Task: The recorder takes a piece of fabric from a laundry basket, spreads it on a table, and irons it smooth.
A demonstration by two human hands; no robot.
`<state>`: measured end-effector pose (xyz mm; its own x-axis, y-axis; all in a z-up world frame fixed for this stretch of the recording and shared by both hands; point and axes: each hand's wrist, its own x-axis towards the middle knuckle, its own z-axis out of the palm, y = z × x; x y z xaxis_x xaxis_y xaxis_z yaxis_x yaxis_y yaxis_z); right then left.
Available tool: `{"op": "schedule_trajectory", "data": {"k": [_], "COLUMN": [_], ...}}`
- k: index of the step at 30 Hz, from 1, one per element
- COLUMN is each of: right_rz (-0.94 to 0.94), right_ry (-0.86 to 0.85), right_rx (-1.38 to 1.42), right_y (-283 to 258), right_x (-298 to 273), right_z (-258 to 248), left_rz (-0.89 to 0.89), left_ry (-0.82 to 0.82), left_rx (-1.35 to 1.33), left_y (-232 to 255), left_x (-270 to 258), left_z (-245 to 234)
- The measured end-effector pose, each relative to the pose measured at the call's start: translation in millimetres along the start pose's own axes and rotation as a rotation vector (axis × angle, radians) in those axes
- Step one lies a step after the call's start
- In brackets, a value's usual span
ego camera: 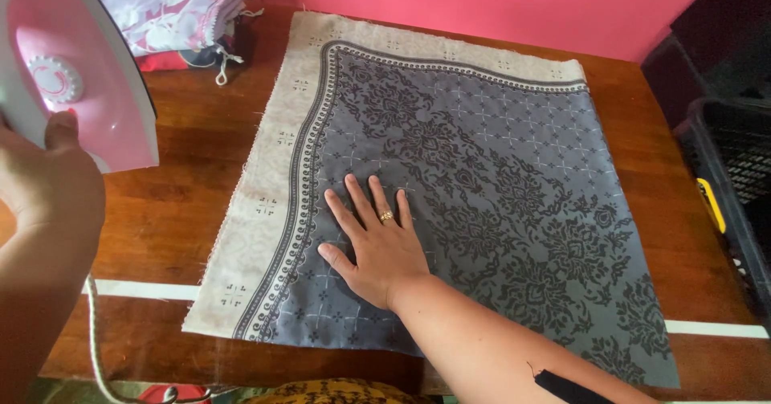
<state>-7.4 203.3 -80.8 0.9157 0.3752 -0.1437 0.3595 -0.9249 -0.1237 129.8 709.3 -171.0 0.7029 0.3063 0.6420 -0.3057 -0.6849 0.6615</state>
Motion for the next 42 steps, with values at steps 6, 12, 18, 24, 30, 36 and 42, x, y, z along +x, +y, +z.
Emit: {"op": "schedule_trajectory", "data": {"k": [6, 12, 18, 24, 30, 36, 42], "right_rz": [-0.016, -0.004, 0.029, -0.002, -0.242, -0.461, -0.496], "right_ry": [0.055, 0.041, 0.007, -0.033, 0.050, 0.029, 0.084], "right_rx": [-0.014, -0.006, 0.015, 0.089, 0.171, 0.182, 0.257], "right_y": [-0.3, -2.2, -4.4, -0.6, -2.6, 8.6, 33.2], "right_x": [0.1, -0.3, 1.8, -0.7, -23.2, -51.9, -63.2], "right_z": [2.8, -1.8, -2.8, -4.9, -9.6, -7.7, -2.3], "left_rz": [0.047, 0.041, 0.150, -0.208, -0.013, 0.057, 0.132], "left_ry": [0.039, 0.049, 0.006, 0.026, 0.016, -0.252, -0.512], "left_rx": [-0.175, 0.055, 0.274, 0.131, 0.412, 0.275, 0.136], "left_y": [109.5, 167.7, 177.5, 188.2, 139.6, 221.2, 335.9], "left_x": [-27.0, -47.5, -69.9, -90.9, -111.1, -108.2, -142.1], "left_z": [55.9, 51.7, 33.2, 26.1, 20.0, 19.6, 64.8]}}
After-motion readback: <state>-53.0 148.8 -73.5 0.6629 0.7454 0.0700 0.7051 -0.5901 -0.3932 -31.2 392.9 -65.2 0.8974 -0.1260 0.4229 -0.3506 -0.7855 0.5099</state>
